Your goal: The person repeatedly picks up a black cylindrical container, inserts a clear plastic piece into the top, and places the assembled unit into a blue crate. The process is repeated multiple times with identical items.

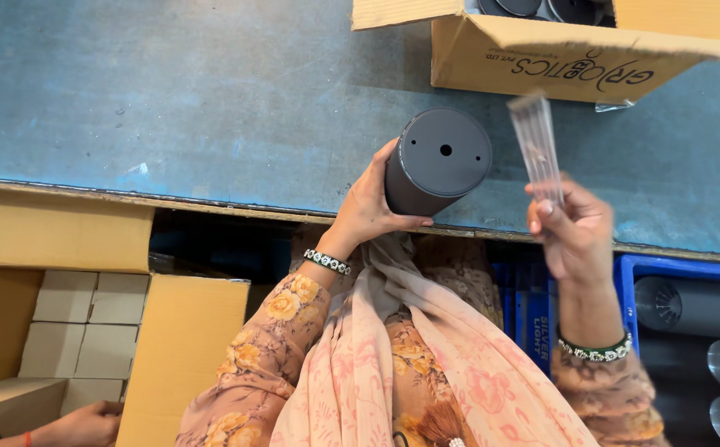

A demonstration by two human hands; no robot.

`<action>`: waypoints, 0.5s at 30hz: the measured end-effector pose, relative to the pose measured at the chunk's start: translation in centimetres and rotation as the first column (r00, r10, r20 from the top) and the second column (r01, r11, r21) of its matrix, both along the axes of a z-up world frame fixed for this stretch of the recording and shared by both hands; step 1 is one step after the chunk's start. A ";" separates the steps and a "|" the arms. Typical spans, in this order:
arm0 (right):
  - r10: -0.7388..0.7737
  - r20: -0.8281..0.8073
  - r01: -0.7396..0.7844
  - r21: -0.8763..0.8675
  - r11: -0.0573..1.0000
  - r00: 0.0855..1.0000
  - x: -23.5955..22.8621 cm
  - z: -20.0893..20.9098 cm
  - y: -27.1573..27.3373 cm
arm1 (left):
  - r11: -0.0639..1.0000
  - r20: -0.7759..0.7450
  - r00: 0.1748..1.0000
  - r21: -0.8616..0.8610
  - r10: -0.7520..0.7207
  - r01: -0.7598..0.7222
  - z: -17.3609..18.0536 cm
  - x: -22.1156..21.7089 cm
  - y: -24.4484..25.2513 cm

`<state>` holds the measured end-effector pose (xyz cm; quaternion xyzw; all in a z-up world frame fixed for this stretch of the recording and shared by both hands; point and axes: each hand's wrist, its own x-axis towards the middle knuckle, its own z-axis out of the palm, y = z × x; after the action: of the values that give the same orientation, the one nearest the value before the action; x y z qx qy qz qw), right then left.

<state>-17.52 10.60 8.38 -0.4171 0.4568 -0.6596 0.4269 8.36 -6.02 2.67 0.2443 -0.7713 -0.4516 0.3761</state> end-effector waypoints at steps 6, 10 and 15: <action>0.094 -0.384 -0.042 0.142 0.989 0.919 0.6 6.2 -4.2 | 0.999 -0.029 0.999 0.033 -0.021 0.022 0.1 0.1 -0.1; 0.228 -0.482 -0.094 0.285 0.954 0.846 1.4 9.0 -7.3 | 1.000 -0.061 0.998 -0.006 -0.013 0.013 0.2 0.1 -0.1; 0.298 -0.528 -0.132 0.329 0.935 0.795 2.3 10.0 -8.5 | 1.000 -0.014 1.000 -0.007 0.006 -0.006 0.3 0.2 0.0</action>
<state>-15.25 2.11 18.42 -0.5813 0.5992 -0.3812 0.3972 8.60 -6.03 2.97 0.2421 -0.7697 -0.4493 0.3836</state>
